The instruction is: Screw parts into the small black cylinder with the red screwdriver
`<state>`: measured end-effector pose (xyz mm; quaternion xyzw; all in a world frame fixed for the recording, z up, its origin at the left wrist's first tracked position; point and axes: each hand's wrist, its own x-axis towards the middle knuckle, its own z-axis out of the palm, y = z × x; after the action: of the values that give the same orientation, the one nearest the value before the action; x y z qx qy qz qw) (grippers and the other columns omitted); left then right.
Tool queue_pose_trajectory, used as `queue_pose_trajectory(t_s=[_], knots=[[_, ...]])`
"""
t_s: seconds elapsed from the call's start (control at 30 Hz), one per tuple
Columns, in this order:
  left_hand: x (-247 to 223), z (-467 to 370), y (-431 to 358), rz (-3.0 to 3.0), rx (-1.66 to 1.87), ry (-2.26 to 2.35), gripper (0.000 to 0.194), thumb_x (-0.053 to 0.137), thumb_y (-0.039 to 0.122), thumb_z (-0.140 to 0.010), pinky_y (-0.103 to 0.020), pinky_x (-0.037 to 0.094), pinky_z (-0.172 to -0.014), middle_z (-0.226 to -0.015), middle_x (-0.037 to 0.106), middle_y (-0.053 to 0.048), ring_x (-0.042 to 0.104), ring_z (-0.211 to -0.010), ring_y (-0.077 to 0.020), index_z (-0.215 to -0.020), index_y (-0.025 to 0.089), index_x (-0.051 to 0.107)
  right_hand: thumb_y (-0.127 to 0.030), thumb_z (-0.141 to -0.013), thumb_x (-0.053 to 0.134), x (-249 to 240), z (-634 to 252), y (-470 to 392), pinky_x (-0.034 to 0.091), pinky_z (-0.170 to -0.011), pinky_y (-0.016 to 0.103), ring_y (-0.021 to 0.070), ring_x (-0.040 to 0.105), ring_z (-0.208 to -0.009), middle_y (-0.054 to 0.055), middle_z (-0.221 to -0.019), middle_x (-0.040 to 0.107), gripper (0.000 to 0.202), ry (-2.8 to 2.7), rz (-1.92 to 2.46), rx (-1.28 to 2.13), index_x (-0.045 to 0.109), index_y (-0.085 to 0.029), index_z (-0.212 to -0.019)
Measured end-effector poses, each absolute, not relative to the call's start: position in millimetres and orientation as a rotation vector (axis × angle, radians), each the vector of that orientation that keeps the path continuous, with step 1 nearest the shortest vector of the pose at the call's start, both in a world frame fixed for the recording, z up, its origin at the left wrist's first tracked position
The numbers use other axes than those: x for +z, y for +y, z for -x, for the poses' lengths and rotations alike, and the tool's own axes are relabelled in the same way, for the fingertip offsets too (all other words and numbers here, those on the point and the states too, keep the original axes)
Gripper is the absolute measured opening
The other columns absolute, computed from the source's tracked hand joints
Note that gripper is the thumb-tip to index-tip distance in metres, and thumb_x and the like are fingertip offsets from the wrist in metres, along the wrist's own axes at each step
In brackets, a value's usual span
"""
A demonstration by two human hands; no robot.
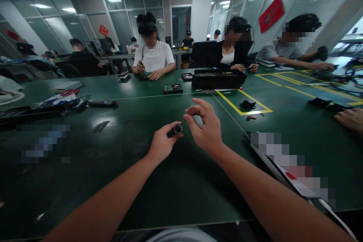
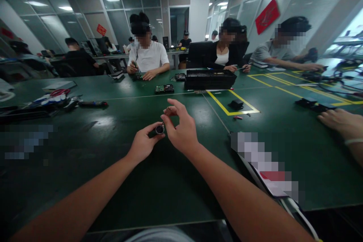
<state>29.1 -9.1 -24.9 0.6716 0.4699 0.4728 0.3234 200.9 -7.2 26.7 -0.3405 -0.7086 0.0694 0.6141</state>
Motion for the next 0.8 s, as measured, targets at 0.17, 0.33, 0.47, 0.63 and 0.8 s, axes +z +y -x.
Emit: queue_pose_trajectory(t_s=[0.17, 0.33, 0.47, 0.63, 0.8], knots=[[-26.4, -30.7, -8.7, -1.733, 1.246, 1.243, 0.041, 0.08, 0.017, -0.08, -0.041, 0.048, -0.106, -0.119, 0.072, -0.005, 0.066, -0.112, -0.0246, -0.12, 0.024, 0.072, -0.017, -0.093, 0.061, 26.1, -200.6, -10.7, 0.057, -0.089, 0.038, 0.0191, 0.071, -0.099, 0.005, -0.112, 0.074, 0.032, -1.689, 0.732, 0.081, 0.065, -0.026, -0.124], [-28.2, -33.2, -8.9, -1.702, 1.251, 1.222, 0.043, 0.081, 0.011, -0.078, -0.04, 0.049, -0.104, -0.115, 0.073, -0.006, 0.068, -0.107, -0.0237, -0.118, 0.023, 0.072, -0.027, -0.091, 0.07, 29.7, -199.2, -14.5, 0.058, -0.076, 0.035, 0.0182, 0.069, -0.086, 0.005, -0.096, 0.071, 0.015, -1.573, 0.793, -0.026, 0.076, -0.026, -0.106], [-27.7, -32.4, -8.5, -1.732, 1.243, 1.233, 0.042, 0.081, 0.012, -0.078, -0.041, 0.049, -0.105, -0.116, 0.073, -0.006, 0.067, -0.108, -0.0241, -0.117, 0.023, 0.073, -0.022, -0.093, 0.067, 29.7, -198.8, -13.1, 0.058, -0.078, 0.036, 0.0176, 0.069, -0.084, 0.003, -0.091, 0.073, 0.016, -1.553, 0.792, -0.001, 0.076, -0.027, -0.105], [-26.6, -30.5, -7.6, -1.741, 1.247, 1.262, 0.042, 0.081, 0.013, -0.078, -0.042, 0.047, -0.107, -0.119, 0.072, -0.005, 0.066, -0.112, -0.0247, -0.117, 0.025, 0.073, -0.018, -0.097, 0.056, 24.2, -198.9, -10.9, 0.058, -0.085, 0.039, 0.0187, 0.071, -0.092, 0.004, -0.102, 0.077, 0.034, -1.572, 0.797, 0.029, 0.066, -0.028, -0.128], [-30.0, -28.7, -7.1, -1.753, 1.23, 1.24, 0.042, 0.081, 0.014, -0.079, -0.043, 0.049, -0.105, -0.116, 0.072, -0.006, 0.067, -0.108, -0.0246, -0.119, 0.026, 0.072, -0.024, -0.097, 0.058, 23.7, -200.0, -11.0, 0.058, -0.087, 0.041, 0.0202, 0.07, -0.096, 0.006, -0.106, 0.075, 0.027, -1.59, 0.812, 0.019, 0.071, -0.027, -0.121]])
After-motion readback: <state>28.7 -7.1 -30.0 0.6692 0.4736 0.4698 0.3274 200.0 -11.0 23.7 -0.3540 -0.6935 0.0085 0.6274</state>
